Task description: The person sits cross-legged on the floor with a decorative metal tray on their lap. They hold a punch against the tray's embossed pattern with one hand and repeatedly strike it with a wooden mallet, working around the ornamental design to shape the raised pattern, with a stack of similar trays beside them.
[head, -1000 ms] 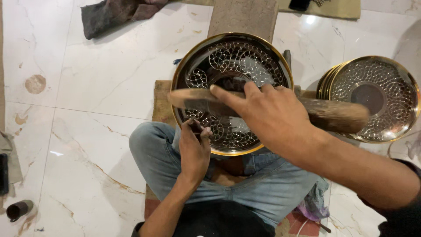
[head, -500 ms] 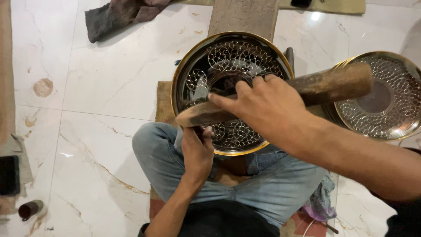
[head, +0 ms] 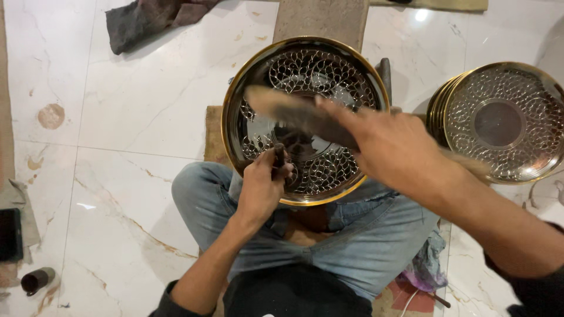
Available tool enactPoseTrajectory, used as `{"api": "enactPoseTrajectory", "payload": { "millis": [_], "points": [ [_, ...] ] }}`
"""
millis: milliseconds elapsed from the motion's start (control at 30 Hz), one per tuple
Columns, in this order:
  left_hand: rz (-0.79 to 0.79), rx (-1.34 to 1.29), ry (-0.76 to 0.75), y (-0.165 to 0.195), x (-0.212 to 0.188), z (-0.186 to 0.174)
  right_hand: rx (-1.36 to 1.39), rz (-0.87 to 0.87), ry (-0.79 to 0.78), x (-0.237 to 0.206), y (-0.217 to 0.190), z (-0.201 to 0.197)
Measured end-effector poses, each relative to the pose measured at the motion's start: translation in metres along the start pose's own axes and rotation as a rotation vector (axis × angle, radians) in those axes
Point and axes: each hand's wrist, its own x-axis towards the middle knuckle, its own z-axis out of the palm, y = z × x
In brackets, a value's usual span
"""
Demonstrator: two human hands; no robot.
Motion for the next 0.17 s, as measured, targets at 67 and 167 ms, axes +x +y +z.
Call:
{"api": "enactPoseTrajectory", "payload": {
  "millis": [67, 167],
  "points": [
    [0.115, -0.010, -0.063, 0.001, 0.005, -0.005, -0.094, 0.038, -0.031, -0.008, 0.011, 0.005],
    [-0.090, -0.093, -0.251, 0.004, 0.018, -0.007, 0.036, 0.179, -0.109, -0.026, 0.016, 0.022]
  ]
}}
